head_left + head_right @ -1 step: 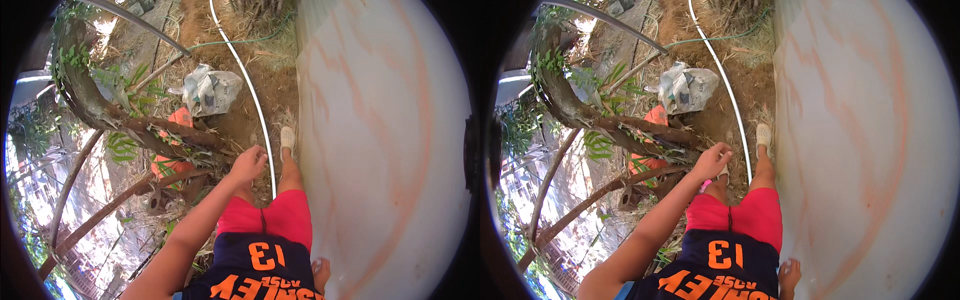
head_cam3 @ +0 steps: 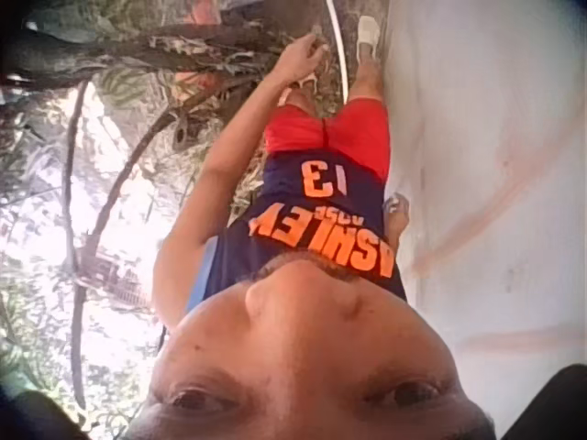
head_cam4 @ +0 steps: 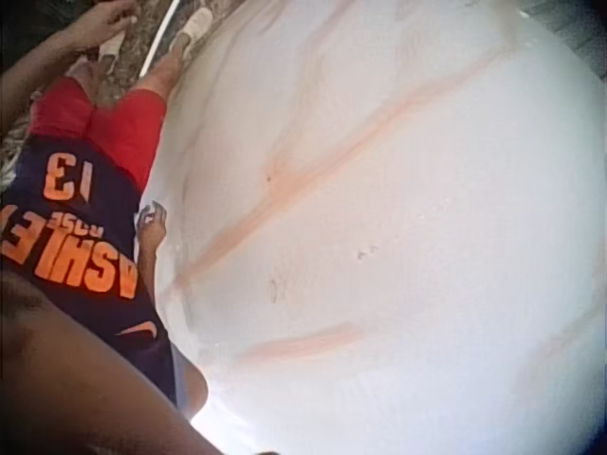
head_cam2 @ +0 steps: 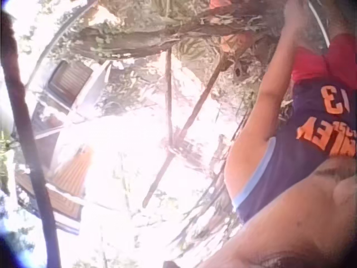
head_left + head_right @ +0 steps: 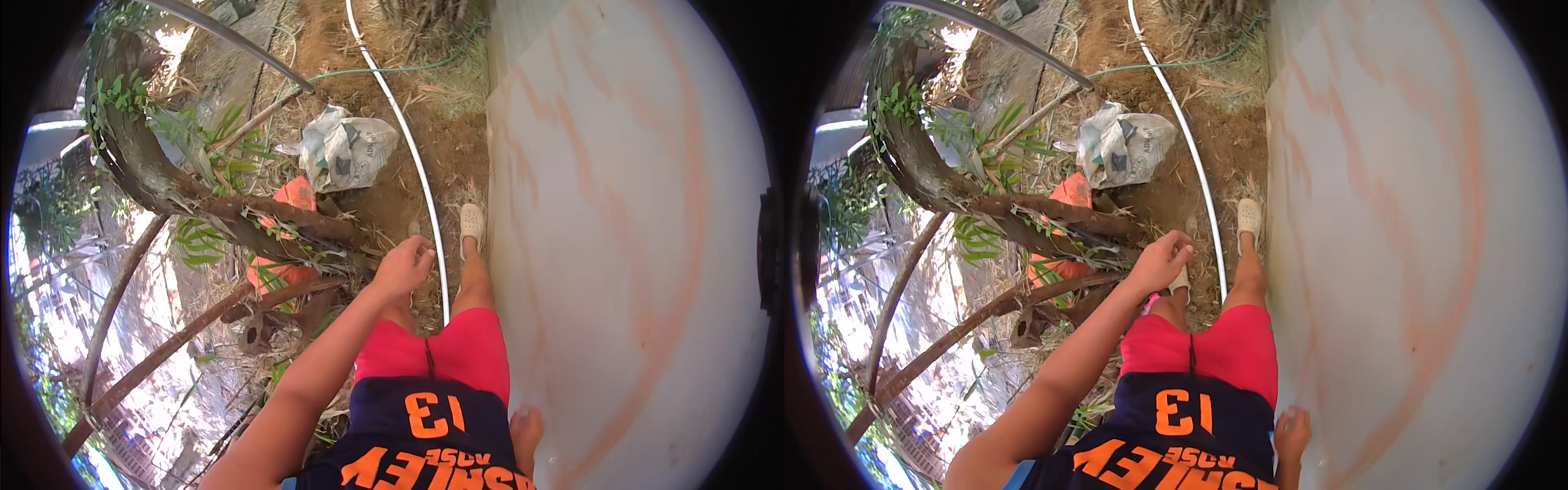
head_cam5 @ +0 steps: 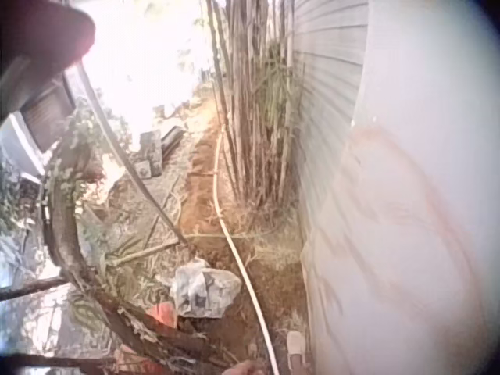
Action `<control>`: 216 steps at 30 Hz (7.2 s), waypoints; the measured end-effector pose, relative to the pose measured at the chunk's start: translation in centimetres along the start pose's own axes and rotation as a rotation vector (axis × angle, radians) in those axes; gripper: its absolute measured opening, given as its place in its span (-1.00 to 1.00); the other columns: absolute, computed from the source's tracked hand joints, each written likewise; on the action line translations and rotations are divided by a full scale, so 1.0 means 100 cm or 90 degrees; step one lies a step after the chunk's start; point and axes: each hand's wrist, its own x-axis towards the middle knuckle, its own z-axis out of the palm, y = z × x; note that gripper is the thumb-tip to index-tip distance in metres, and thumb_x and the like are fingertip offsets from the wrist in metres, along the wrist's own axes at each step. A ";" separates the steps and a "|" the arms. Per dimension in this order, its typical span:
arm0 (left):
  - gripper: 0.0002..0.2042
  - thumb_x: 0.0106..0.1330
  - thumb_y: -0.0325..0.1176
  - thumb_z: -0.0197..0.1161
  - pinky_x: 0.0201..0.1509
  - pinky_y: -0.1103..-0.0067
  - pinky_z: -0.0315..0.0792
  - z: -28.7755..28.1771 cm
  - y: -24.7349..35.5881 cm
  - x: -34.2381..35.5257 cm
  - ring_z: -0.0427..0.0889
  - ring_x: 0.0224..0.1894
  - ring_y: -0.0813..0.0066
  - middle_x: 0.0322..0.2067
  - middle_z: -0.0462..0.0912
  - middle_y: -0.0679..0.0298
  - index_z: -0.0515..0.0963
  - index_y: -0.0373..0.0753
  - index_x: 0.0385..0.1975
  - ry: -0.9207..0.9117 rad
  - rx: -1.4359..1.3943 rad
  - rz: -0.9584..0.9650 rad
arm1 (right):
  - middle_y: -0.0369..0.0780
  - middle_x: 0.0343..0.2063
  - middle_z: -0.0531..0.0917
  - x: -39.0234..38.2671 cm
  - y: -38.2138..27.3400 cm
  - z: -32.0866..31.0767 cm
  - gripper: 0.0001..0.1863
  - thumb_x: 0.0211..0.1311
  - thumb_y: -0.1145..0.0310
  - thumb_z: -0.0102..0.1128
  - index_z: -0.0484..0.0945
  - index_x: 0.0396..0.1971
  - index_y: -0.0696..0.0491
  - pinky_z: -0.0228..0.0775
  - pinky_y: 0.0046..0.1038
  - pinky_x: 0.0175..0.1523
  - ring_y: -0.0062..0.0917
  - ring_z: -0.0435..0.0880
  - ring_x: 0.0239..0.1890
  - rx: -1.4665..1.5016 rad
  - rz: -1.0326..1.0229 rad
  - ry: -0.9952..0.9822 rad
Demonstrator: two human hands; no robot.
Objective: The person receives a white pipe from another person and positions it along the base of a corrugated metal wall. They repeatedly adjust the pipe's placement, lift it, and reposition it while walking along the wall. The person also briefly handles a green hose lying on the ground.
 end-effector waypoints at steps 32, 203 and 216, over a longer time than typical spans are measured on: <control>-0.68 0.34 -0.10 0.29 -0.24 0.45 0.53 0.021 -0.245 0.427 0.65 -0.42 0.38 -0.44 0.67 0.18 0.58 -0.28 -0.26 0.082 -0.349 -0.473 | -0.16 -0.59 0.66 0.831 -0.393 0.386 -0.63 0.41 0.18 0.16 0.56 -0.38 0.24 0.53 -0.36 -0.47 -0.45 0.69 -0.60 0.061 0.086 -0.607; -0.61 0.23 -0.04 0.18 0.11 0.22 0.54 0.224 -0.447 0.723 0.70 0.00 0.07 -0.03 0.71 0.07 0.72 -0.14 -0.11 -0.198 -0.072 -0.383 | 0.05 -0.33 0.68 1.117 -0.418 0.675 -0.48 0.45 0.06 -0.08 0.64 -0.27 0.27 0.48 -0.16 -0.06 -0.17 0.67 -0.24 -0.135 -0.257 -0.441; -0.61 0.39 0.00 0.10 0.05 0.16 0.52 -0.024 -0.218 0.480 0.67 -0.07 -0.05 -0.19 0.73 -0.01 0.67 -0.17 -0.10 0.400 -0.384 -0.469 | -0.11 -0.51 0.74 1.044 -0.576 0.387 -0.68 0.43 0.29 0.14 0.58 -0.09 0.29 0.60 -0.44 -0.36 -0.46 0.77 -0.47 -0.260 -0.526 -0.488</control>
